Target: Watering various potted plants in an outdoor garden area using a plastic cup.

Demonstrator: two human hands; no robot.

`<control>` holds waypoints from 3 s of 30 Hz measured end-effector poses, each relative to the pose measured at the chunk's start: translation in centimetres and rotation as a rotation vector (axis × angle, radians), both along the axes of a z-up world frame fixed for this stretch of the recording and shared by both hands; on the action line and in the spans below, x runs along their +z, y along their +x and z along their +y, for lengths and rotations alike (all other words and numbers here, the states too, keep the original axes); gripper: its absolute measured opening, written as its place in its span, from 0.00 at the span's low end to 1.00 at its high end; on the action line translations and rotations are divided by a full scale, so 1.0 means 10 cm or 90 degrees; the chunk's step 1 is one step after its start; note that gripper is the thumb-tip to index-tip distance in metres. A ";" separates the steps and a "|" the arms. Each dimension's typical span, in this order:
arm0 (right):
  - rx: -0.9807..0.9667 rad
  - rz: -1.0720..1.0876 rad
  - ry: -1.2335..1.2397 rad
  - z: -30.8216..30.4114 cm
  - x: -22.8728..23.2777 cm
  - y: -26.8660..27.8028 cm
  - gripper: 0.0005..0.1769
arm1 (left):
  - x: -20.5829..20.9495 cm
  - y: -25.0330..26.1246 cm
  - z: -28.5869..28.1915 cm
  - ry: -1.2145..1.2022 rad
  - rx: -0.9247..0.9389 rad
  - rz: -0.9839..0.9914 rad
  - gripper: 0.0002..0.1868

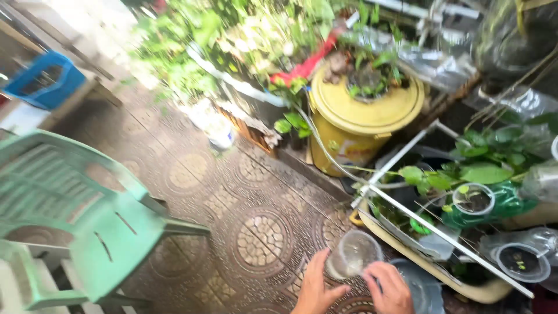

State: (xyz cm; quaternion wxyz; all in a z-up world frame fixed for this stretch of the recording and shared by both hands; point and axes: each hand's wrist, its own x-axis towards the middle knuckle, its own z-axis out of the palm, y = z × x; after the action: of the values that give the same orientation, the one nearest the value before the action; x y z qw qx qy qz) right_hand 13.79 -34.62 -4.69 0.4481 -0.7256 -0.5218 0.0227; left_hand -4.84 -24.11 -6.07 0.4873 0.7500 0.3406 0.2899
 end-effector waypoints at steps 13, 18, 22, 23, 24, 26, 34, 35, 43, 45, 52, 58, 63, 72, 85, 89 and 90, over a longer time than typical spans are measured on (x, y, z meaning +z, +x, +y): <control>0.214 0.154 0.168 1.98 1.40 -0.87 0.26 | 1.44 -0.70 1.58 -0.032 0.209 -0.089 0.42; 0.371 0.320 0.035 2.78 0.95 -0.77 0.46 | 1.56 -0.68 2.31 -0.053 0.251 -0.122 0.42; 0.423 0.396 -0.046 3.42 0.87 -0.84 0.53 | 1.68 -0.52 2.86 -0.068 0.223 -0.156 0.43; 0.413 0.441 -0.066 3.61 0.91 -0.86 0.52 | 1.71 -0.49 3.01 -0.068 0.224 -0.153 0.43; 0.402 0.487 -0.087 3.79 0.95 -0.89 0.52 | 1.74 -0.47 3.17 -0.068 0.226 -0.151 0.44; 0.391 0.501 -0.079 3.97 0.90 -0.81 0.49 | 1.79 -0.40 3.31 -0.068 0.220 -0.144 0.44; 0.429 0.571 0.089 5.16 0.75 -0.61 0.48 | 1.62 -0.20 4.59 0.024 0.116 -0.121 0.51; 0.405 0.578 0.093 5.33 0.73 -0.57 0.47 | 1.61 -0.16 4.76 0.009 0.096 -0.147 0.51; 0.195 0.496 0.179 6.67 0.83 -0.22 0.38 | 1.41 -0.18 6.19 0.036 0.011 -0.089 0.47; 0.078 0.417 0.153 6.99 0.84 -0.06 0.40 | 1.43 -0.22 6.45 0.041 0.007 -0.067 0.43; -0.018 0.314 0.151 7.94 0.50 0.68 0.44 | 1.35 0.00 7.11 -0.060 -0.047 -0.068 0.38; -0.046 0.349 0.133 8.57 0.25 1.13 0.43 | 1.34 0.60 7.73 -0.004 -0.029 -0.135 0.40; -0.100 0.337 0.062 8.92 -0.06 1.40 0.41 | 1.46 0.86 8.04 -0.020 -0.028 -0.127 0.42; -0.101 0.543 0.047 9.23 -0.16 1.51 0.40 | 1.30 1.05 8.04 0.131 -0.085 -0.125 0.39; -0.150 0.798 0.069 9.58 -0.41 1.44 0.36 | 1.41 0.98 8.22 0.093 -0.154 -0.083 0.37; -0.111 0.880 0.120 9.70 -0.63 1.47 0.31 | 1.37 0.97 8.25 0.104 -0.164 -0.099 0.37; -0.101 0.904 0.139 9.74 -0.67 1.48 0.30 | 1.37 0.96 8.26 0.114 -0.167 -0.106 0.37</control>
State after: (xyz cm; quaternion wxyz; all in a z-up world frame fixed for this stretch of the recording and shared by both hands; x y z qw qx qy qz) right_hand 28.62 62.76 -11.41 0.7492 -0.5227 -0.0496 0.4037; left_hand 4.81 58.51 7.63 0.4791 0.8017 0.1710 0.3137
